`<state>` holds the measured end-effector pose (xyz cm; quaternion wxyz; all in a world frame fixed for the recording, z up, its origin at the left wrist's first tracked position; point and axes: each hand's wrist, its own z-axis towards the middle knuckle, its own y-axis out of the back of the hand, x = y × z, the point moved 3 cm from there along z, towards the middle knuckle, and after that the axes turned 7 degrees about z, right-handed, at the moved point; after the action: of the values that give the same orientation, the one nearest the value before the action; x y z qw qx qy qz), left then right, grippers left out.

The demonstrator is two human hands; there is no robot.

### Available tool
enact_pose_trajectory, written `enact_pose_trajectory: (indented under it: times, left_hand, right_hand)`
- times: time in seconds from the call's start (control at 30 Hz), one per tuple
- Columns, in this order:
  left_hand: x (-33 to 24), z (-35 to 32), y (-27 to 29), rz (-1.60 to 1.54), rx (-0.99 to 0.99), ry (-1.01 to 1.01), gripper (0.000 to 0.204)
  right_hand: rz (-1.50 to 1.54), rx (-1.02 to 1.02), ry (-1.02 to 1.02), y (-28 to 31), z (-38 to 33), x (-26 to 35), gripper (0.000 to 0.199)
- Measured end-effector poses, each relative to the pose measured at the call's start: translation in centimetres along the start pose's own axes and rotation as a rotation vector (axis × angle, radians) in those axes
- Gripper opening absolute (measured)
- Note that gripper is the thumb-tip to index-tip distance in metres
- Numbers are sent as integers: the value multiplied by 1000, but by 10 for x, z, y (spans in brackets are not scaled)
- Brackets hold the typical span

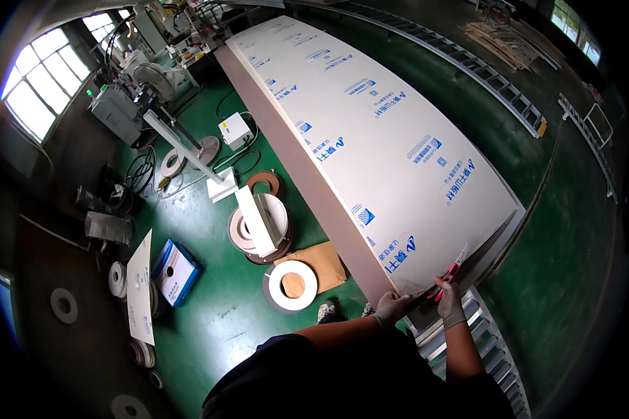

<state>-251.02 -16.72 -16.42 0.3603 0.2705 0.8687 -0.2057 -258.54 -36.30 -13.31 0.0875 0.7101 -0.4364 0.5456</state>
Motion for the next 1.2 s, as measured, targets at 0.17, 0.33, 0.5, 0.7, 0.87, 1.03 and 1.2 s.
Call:
enact_pose_trajectory:
  times: [0.17, 0.33, 0.5, 0.7, 0.87, 1.03, 1.2]
  left_hand:
    - [-51, -55, 10, -303, 204, 153, 24]
    - [-48, -62, 40, -187, 255, 397, 37]
    - [-102, -66, 74, 250, 312, 362, 35]
    - [-123, -40, 131, 680, 518, 3, 33]
    - [-154, -13, 116, 241, 347, 471, 47]
    - [-146, 25, 121, -325, 361, 373, 40]
    - [-138, 56, 129, -310, 451, 184, 43]
  right_hand:
    - [79, 90, -246, -26, -47, 26, 15]
    - [213, -26, -204, -73, -104, 47, 12]
    - [322, -301, -235, -67, -152, -44, 20]
    - [379, -511, -272, -105, -219, -43, 14]
    - [603, -587, -154, -93, -242, -54, 15]
    - [690, -660, -57, -69, -255, -68, 15]
    - [710, -639, -26, -37, -269, -95, 15]
